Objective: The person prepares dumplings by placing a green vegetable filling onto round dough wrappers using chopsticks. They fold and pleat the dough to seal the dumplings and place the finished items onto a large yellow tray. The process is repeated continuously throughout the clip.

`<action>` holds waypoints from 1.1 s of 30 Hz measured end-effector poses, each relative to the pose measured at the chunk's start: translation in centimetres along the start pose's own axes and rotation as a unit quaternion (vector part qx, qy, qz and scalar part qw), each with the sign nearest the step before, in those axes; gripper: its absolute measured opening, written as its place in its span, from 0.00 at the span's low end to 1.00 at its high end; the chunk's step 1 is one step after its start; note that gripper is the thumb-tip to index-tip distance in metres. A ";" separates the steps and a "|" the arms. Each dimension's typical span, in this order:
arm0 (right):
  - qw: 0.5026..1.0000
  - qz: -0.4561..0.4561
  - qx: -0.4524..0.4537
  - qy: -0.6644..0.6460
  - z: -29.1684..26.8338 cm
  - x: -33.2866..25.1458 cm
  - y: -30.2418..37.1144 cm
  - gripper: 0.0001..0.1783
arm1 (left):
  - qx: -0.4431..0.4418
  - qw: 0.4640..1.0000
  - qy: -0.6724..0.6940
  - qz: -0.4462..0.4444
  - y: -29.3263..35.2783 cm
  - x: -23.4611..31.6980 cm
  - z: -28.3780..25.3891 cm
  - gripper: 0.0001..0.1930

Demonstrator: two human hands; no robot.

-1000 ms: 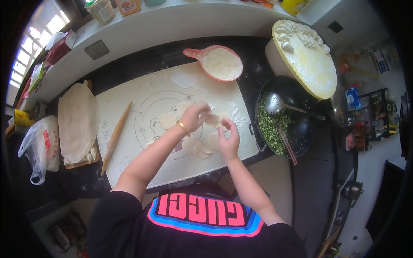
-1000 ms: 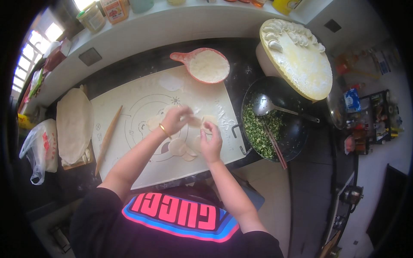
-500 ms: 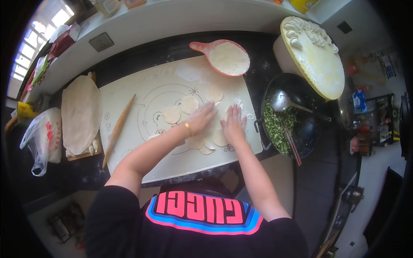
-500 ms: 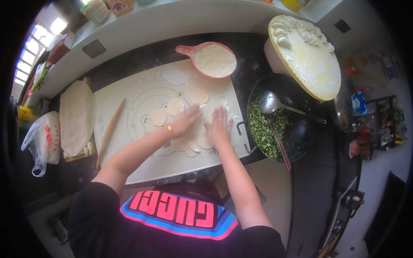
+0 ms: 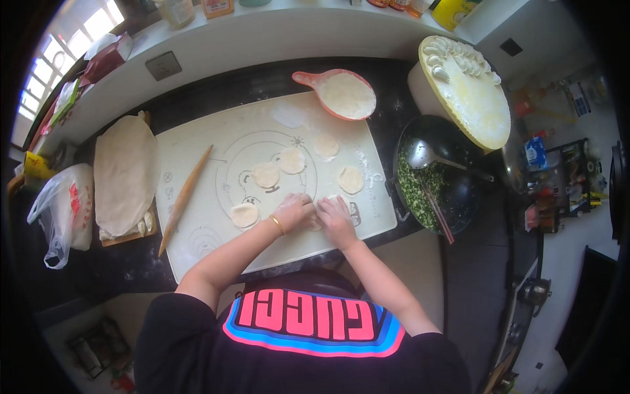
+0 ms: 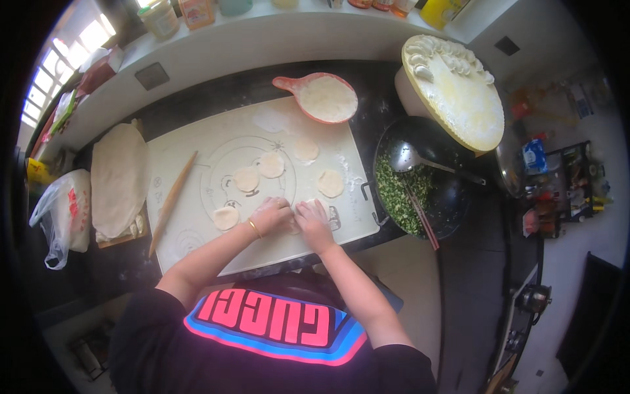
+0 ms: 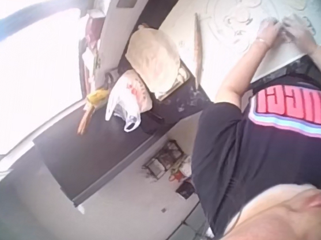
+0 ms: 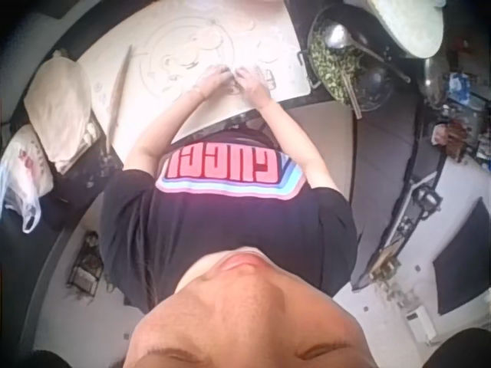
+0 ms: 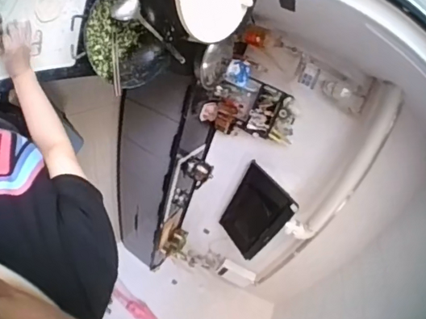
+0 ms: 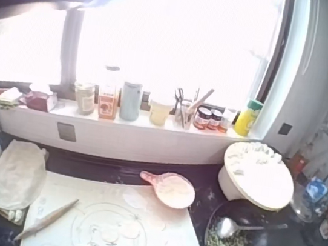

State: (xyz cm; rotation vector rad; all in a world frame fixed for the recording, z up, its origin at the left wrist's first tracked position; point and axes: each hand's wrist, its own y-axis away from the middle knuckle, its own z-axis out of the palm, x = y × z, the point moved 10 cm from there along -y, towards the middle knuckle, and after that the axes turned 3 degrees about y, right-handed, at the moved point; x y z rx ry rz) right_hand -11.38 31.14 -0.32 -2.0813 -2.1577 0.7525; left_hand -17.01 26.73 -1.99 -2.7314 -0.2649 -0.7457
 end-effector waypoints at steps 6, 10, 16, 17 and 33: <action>0.996 0.054 0.018 -0.065 -0.7 -0.4 -1.2 0.09 | 0.039 0.998 -0.033 -0.043 1.2 -0.2 -0.8 0.07; 0.998 0.051 -0.033 -0.033 -0.5 -0.4 -0.8 0.08 | 0.037 0.995 -0.086 -0.031 1.2 -1.5 1.0 0.09; 0.963 0.212 -0.024 -0.166 1.2 2.7 -0.2 0.06 | 0.057 0.993 0.010 -0.101 2.4 -1.6 -1.0 0.12; 0.941 0.252 -0.015 -0.226 1.4 2.9 0.0 0.06 | 0.057 0.990 0.032 -0.126 2.6 -2.0 -1.1 0.12; 0.769 0.396 0.048 -0.499 -1.2 8.1 -2.0 0.09 | 0.103 0.843 0.445 -0.283 0.2 -3.8 1.9 0.22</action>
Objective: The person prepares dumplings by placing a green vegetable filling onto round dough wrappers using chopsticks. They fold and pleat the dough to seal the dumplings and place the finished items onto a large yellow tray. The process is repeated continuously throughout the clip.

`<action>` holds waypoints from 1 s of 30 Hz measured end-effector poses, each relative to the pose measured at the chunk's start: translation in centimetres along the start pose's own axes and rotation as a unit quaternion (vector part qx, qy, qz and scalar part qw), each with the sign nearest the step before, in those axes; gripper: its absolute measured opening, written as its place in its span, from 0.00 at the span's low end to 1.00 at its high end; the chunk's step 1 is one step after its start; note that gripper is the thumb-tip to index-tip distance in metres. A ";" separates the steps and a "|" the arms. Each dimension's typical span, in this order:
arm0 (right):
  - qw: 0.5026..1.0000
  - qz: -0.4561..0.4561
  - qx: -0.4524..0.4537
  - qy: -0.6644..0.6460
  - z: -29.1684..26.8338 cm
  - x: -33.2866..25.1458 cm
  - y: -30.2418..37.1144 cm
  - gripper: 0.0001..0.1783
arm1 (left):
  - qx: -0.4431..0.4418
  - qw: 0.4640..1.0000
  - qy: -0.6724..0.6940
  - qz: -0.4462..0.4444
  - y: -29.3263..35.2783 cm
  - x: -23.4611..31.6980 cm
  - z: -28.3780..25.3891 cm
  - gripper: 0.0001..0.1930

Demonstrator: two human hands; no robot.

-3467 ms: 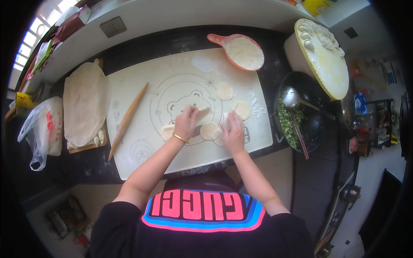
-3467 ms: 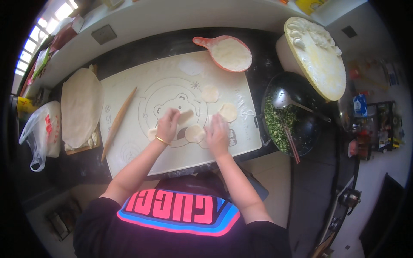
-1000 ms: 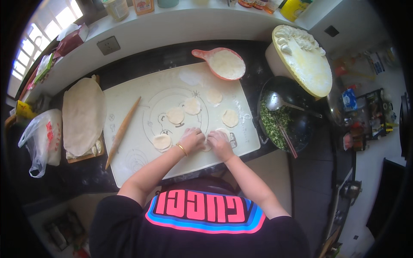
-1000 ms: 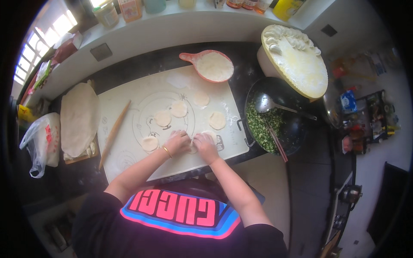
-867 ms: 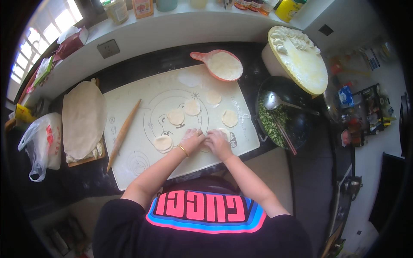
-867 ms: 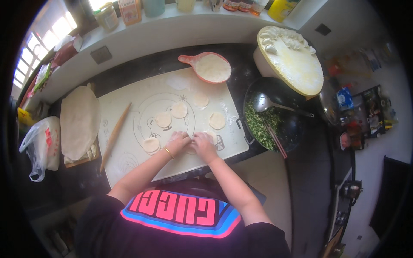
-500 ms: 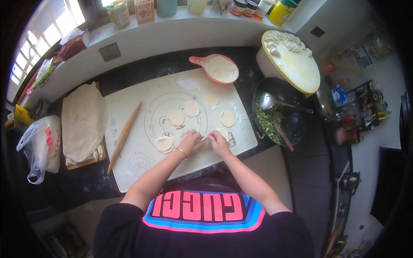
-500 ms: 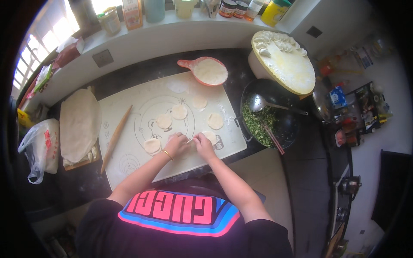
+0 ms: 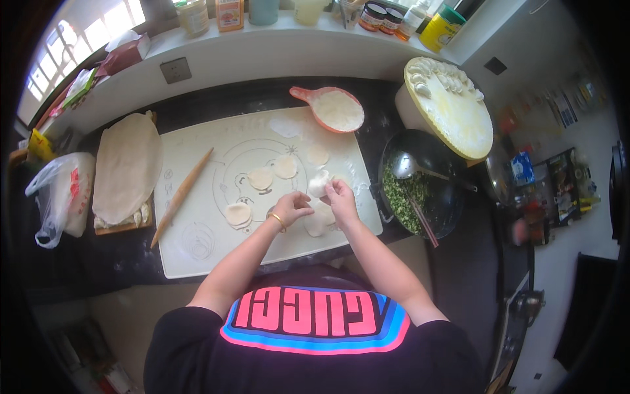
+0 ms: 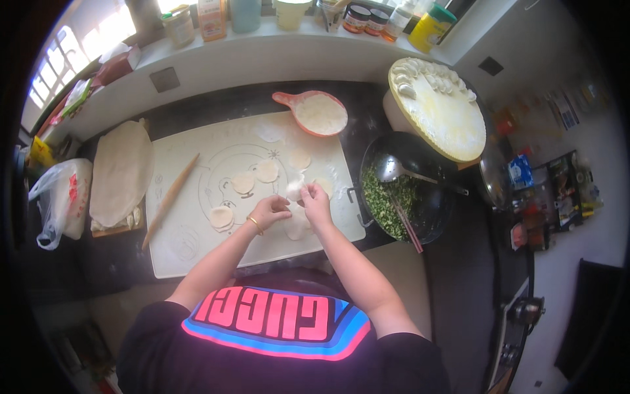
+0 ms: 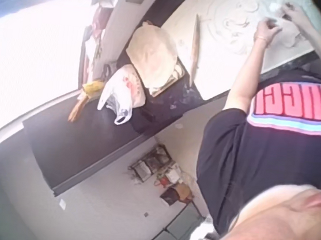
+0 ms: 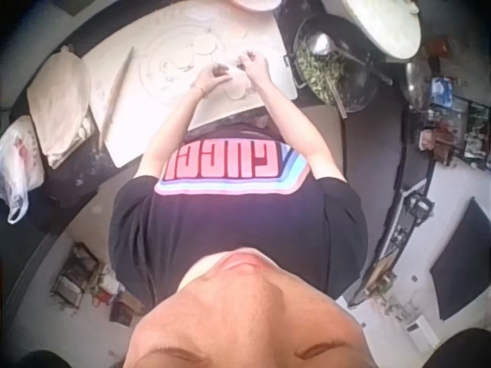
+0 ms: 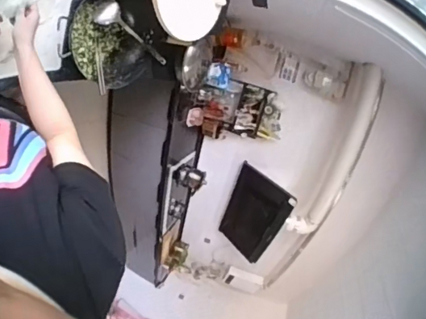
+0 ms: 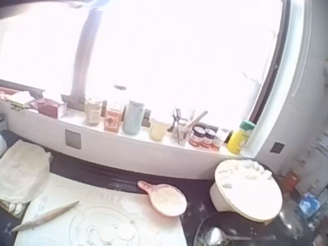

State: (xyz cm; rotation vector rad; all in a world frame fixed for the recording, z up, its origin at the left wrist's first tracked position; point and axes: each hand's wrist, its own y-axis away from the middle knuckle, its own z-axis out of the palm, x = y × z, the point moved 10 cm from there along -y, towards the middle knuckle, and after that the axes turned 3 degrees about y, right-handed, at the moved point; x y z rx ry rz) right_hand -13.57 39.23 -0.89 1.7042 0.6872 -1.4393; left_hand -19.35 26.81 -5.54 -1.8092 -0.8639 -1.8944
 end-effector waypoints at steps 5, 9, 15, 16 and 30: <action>0.992 0.002 -0.030 -0.125 -4.3 -4.2 0.6 0.08 | 0.015 0.923 -0.373 0.096 1.2 3.9 3.2 0.30; 0.989 -0.052 -0.059 -0.121 -10.7 -8.4 1.0 0.09 | 0.058 0.863 -0.494 0.094 3.8 4.7 6.1 0.33; 0.990 -0.035 -0.062 -0.120 -19.6 -7.0 0.4 0.09 | 0.165 0.754 -0.573 0.274 7.0 3.9 9.6 0.16; 0.990 -0.016 -0.059 -0.131 -20.7 -6.5 0.2 0.09 | 0.179 0.754 -0.568 0.277 7.3 4.1 9.5 0.10; 0.986 0.024 -0.083 -0.146 -22.7 -5.4 1.1 0.09 | 0.457 0.863 -0.204 0.066 8.5 1.0 2.5 0.08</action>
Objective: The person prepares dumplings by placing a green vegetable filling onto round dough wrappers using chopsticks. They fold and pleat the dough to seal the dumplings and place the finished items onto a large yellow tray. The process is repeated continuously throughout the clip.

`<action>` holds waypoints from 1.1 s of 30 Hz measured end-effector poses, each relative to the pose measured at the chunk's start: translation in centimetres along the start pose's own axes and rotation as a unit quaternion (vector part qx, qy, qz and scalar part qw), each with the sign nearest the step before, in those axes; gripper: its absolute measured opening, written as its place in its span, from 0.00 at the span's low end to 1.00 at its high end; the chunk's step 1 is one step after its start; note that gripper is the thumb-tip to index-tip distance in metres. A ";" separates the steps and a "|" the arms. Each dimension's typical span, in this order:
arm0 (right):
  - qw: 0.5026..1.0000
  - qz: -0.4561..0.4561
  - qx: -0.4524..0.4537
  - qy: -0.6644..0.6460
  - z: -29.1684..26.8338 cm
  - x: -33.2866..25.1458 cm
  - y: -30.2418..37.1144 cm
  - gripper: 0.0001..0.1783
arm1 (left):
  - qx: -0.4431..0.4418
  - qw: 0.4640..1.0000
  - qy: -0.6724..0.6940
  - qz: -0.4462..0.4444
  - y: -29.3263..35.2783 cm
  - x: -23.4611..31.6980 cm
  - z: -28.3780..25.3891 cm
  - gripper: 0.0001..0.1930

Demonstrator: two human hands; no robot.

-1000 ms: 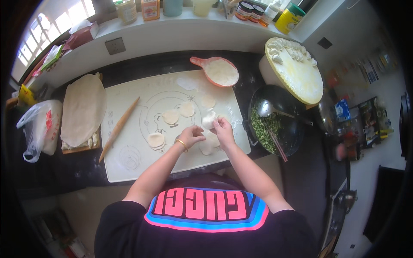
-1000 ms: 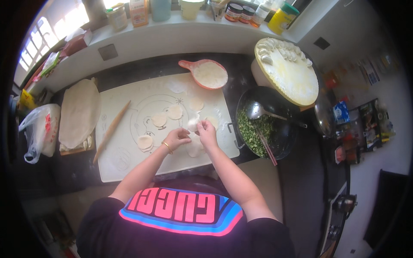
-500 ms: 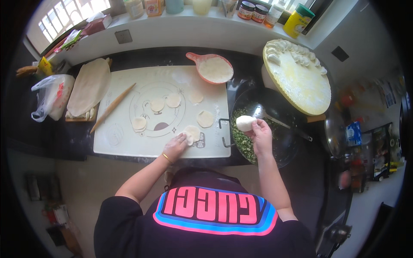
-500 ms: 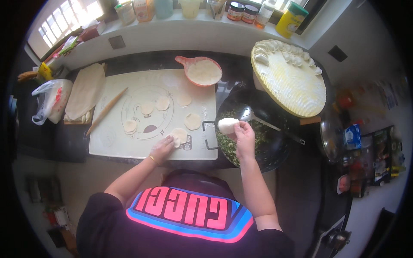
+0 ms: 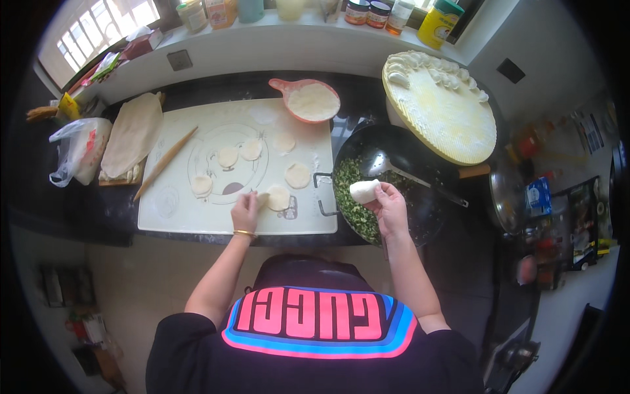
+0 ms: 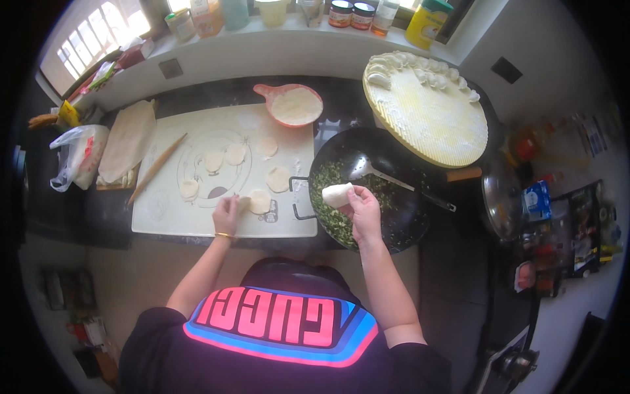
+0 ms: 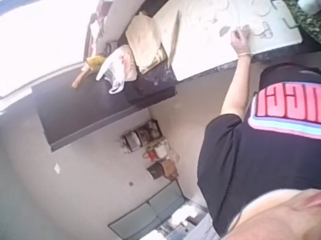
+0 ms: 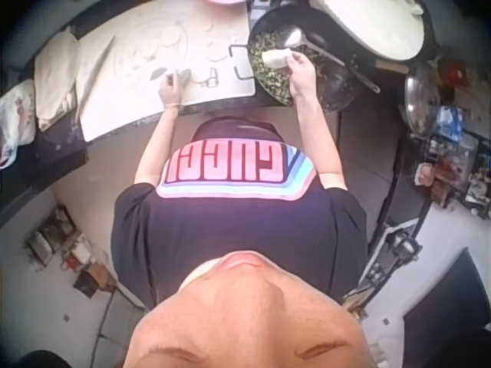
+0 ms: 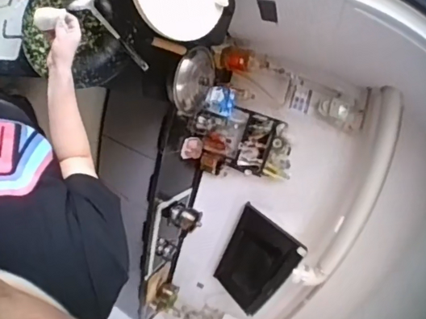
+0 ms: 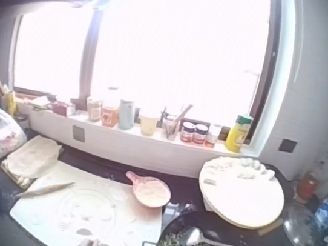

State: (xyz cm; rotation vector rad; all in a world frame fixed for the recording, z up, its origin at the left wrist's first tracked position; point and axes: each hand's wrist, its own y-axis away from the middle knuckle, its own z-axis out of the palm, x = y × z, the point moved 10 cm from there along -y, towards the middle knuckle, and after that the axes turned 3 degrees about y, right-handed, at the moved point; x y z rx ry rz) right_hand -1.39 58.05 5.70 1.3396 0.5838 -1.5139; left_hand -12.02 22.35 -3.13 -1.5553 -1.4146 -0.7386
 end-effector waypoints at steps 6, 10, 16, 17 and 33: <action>0.998 0.010 -0.070 0.004 4.8 0.7 0.9 0.09 | 0.047 0.985 0.080 -0.148 -5.2 -4.5 -2.4 0.11; 0.993 0.017 -0.110 0.050 7.6 0.7 1.4 0.08 | -0.116 0.989 0.092 -0.027 -4.9 8.7 1.8 0.14; 0.982 -0.078 -0.103 0.140 10.5 -2.3 1.1 0.08 | -0.474 0.657 0.495 -0.313 2.2 16.6 11.5 0.19; 0.980 -0.084 -0.088 0.159 9.7 -2.8 1.0 0.08 | -0.483 0.686 0.453 -0.302 2.4 16.8 11.5 0.18; 0.513 -0.291 -0.216 0.778 1.8 -2.1 7.0 0.10 | -0.458 0.542 0.606 -0.361 -0.3 17.3 13.1 0.17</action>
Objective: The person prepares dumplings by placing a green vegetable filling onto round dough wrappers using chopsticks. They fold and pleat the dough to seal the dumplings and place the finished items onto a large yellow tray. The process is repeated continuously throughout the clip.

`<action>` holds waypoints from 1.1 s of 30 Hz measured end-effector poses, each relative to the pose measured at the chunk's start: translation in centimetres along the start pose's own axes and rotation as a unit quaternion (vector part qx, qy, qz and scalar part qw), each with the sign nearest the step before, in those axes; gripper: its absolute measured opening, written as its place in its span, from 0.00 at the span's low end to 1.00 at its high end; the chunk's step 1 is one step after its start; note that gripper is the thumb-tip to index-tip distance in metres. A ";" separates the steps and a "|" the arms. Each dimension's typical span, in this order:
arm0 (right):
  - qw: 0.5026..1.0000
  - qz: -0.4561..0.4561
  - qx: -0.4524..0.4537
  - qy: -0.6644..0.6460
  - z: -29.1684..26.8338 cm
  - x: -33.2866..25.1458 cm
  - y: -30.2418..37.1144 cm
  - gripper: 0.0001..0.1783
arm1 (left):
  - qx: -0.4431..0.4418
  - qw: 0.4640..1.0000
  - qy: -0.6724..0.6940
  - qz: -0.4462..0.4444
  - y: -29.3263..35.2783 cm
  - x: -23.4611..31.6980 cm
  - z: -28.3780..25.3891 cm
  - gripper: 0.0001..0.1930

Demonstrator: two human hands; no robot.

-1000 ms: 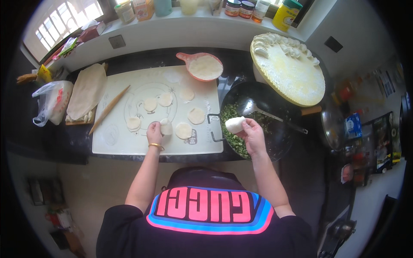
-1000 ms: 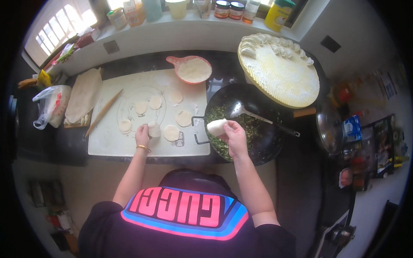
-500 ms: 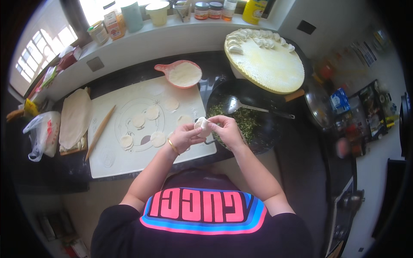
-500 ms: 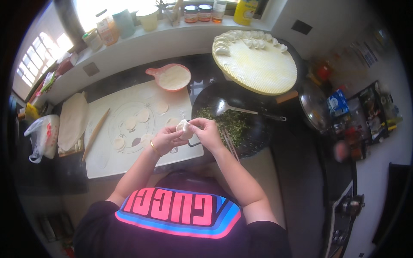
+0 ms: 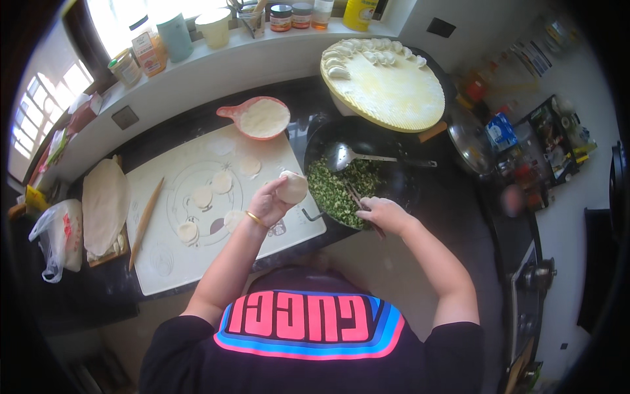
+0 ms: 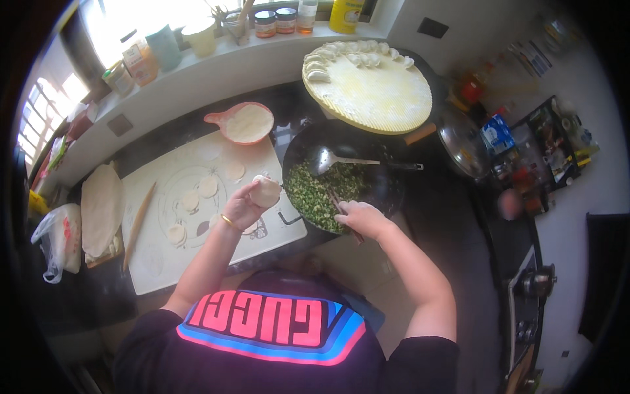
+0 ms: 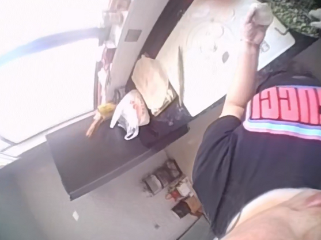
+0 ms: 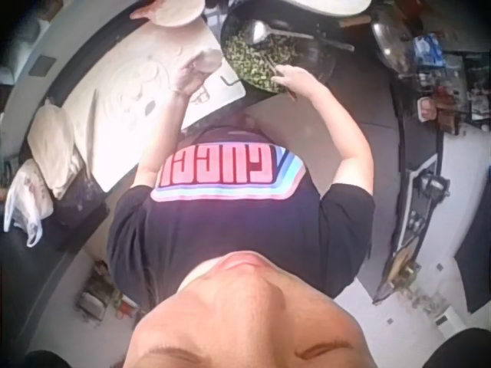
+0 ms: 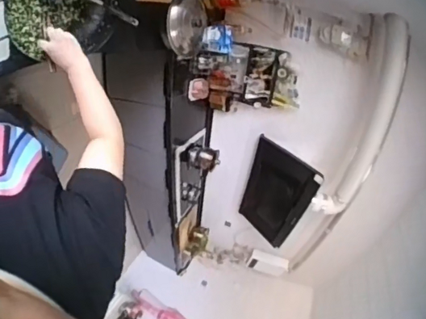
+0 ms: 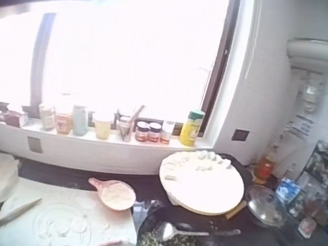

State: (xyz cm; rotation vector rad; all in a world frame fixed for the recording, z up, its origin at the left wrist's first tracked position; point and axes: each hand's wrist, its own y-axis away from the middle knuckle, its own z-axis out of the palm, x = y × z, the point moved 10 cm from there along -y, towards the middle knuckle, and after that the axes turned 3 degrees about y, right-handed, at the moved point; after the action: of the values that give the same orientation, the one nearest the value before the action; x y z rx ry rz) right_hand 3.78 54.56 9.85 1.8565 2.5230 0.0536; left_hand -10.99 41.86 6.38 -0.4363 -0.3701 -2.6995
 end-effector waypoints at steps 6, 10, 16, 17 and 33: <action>0.964 0.141 0.180 -0.138 -3.0 1.6 -0.5 0.05 | -0.024 0.997 0.062 -0.027 -0.3 -1.0 0.7 0.19; 0.801 0.327 0.400 -0.302 -3.2 6.1 2.5 0.04 | -0.057 0.993 0.076 -0.063 0.3 -2.0 1.6 0.20; 0.673 0.458 0.355 -0.460 -6.3 8.3 7.2 0.07 | -0.027 0.991 0.101 -0.078 1.2 -2.7 -0.1 0.22; 0.670 0.468 0.351 -0.457 -6.9 8.7 8.2 0.07 | -0.036 0.991 0.096 -0.081 1.4 -2.7 -0.3 0.23; 0.518 0.439 0.387 -0.624 5.8 11.8 10.5 0.12 | 0.014 0.990 0.132 0.050 1.3 -4.3 1.2 0.28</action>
State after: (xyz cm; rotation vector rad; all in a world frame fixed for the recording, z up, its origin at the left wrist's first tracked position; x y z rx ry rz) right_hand 10.45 69.12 4.51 1.8162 0.4340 -1.8081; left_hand -6.33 42.45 6.21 -0.0830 -0.3018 -2.6049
